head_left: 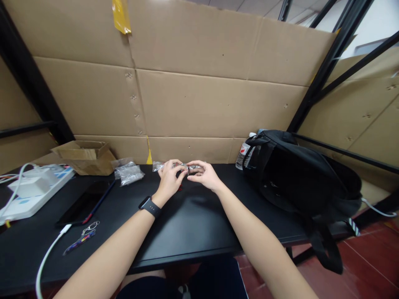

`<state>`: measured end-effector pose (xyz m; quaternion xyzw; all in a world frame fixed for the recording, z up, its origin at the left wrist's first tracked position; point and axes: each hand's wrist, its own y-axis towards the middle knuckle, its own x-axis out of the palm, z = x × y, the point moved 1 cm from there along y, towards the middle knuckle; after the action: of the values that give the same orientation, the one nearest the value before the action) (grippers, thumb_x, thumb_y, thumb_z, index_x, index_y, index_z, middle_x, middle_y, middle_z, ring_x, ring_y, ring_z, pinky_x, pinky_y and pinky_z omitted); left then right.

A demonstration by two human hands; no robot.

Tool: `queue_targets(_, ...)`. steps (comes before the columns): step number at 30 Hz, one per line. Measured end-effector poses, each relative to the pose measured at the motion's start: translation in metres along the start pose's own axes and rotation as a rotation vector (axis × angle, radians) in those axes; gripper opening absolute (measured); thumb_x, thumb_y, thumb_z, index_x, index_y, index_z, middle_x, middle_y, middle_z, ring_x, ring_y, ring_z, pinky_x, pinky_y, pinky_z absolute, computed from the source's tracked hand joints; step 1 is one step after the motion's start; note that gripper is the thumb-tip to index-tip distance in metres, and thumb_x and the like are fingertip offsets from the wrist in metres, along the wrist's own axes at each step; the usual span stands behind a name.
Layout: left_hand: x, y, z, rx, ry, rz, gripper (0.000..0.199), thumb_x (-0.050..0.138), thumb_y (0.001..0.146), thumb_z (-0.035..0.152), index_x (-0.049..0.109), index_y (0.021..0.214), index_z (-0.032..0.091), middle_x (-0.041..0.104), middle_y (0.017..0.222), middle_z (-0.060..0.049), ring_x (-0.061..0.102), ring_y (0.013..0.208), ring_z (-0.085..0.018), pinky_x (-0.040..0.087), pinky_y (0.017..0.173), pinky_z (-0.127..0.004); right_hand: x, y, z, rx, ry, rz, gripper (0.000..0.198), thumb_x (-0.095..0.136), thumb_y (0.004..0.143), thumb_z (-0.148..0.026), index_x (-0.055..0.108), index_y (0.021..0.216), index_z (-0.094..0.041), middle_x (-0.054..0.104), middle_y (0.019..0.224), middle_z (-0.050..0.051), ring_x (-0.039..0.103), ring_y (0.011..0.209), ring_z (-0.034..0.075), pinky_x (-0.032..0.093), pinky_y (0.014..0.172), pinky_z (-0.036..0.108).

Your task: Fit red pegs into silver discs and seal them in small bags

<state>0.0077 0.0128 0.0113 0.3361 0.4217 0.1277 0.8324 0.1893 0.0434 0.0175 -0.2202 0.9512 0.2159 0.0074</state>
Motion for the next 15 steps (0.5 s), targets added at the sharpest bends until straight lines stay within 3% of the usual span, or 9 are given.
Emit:
queue_targets(9,-0.003,-0.0006,0.002,0.007,0.024,0.033,0.014,0.06,0.093,0.034,0.072,0.095,0.028,0.059,0.124,-0.007,0.048,0.12,-0.031,0.035,0.097,-0.047,0.0019,-0.0002,-0.0024,-0.01,0.077,-0.006,0.055,0.089,0.062,-0.027,0.067,0.112,-0.024,0.069,0.122,0.006,0.071,0.099,0.019,0.056,0.096,0.038)
queue_targets(15,-0.0028,-0.0008,-0.0001,0.019,0.067,0.046,0.014,0.059,0.093,0.033,0.072,0.096,0.028,0.059,0.124,-0.007,0.047,0.121,-0.031,0.034,0.097,-0.048,0.0088,0.0008,0.0042,0.029,0.093,0.038,0.044,0.088,0.064,-0.035,0.064,0.099,-0.022,0.072,0.114,0.006,0.073,0.091,0.018,0.057,0.091,0.037)
